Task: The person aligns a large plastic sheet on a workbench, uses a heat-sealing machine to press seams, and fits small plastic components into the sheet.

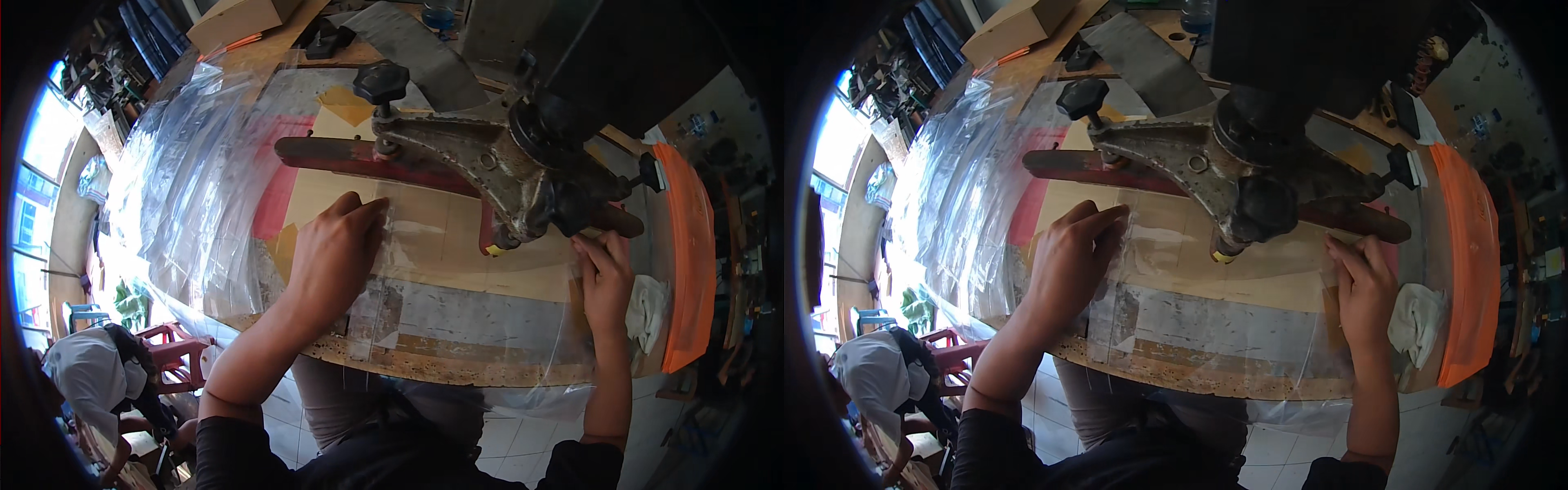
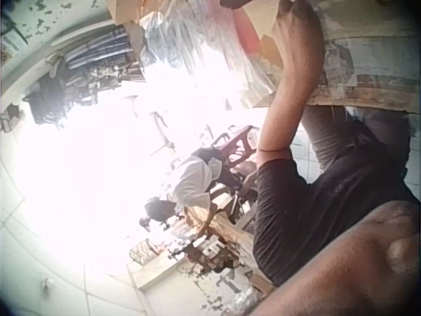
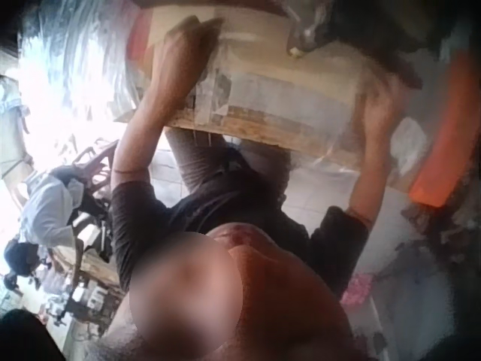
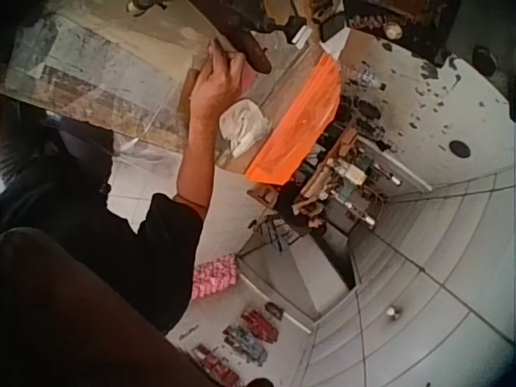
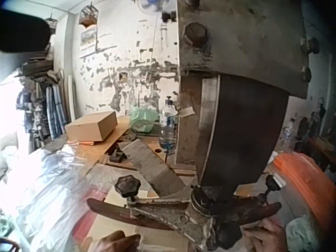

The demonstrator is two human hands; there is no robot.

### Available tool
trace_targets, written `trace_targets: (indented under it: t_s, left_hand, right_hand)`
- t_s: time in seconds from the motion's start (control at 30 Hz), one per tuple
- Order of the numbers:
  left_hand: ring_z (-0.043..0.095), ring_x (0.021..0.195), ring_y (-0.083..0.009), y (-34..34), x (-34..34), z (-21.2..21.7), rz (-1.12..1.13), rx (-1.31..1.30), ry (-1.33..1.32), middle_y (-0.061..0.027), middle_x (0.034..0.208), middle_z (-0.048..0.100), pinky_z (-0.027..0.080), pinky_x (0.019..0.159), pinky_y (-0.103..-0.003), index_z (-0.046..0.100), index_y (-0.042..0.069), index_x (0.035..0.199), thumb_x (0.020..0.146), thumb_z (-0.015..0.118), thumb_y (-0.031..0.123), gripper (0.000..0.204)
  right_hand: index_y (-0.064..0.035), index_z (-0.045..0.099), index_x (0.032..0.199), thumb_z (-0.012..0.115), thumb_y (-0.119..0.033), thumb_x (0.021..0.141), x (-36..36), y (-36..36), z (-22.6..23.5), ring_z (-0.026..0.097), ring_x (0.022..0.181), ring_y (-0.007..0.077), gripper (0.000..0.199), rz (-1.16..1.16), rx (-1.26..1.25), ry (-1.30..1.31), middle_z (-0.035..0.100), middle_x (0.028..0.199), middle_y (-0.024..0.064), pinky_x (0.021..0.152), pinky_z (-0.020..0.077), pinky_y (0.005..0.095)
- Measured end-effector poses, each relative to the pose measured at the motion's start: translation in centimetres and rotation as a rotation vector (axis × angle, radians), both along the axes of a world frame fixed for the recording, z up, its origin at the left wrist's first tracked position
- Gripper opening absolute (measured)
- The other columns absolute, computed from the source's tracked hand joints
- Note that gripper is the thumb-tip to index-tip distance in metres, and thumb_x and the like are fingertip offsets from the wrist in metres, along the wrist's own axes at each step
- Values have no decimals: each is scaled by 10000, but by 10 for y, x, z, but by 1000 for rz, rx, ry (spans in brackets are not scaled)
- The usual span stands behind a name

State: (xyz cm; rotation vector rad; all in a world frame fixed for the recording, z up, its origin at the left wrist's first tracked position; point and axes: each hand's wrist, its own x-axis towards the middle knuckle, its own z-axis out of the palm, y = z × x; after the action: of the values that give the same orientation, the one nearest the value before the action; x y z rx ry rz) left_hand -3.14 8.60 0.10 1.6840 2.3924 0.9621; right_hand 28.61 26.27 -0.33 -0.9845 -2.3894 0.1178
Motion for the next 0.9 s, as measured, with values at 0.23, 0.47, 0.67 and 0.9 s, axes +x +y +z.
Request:
trace_targets:
  t_s: [0.23,0.47,0.67,0.9]
  left_hand:
    - [672,737,-344,-1,-3,-2,6,-4,8,-144,861,645,519,691,-432,762,47,1126,960,674,104,197]
    - [673,716,-305,2,1,-1,5,-40,23,-119,849,649,520,673,-410,769,74,1129,964,676,128,197]
    - [678,783,-373,0,0,3,39,-83,-28,-138,894,647,526,698,-465,755,71,1139,954,656,115,215]
    - [675,757,-371,3,3,3,41,-95,-8,-139,894,643,527,685,-459,755,72,1142,963,659,127,210]
  right_hand:
    - [-90,786,1169,727,50,874,-3,0,0,609,713,208,331,18,4,-1,542,839,71,679,498,372]
    - [-42,771,1104,722,33,892,3,0,0,618,738,223,230,-13,-26,-1,573,857,83,667,492,357]
    - [-93,791,1103,741,-7,872,2,4,-4,655,748,255,252,-19,2,-22,581,863,79,674,513,396]
    - [-109,794,1113,741,-13,859,3,3,-2,660,752,254,277,-31,-9,-27,585,862,68,680,526,394]
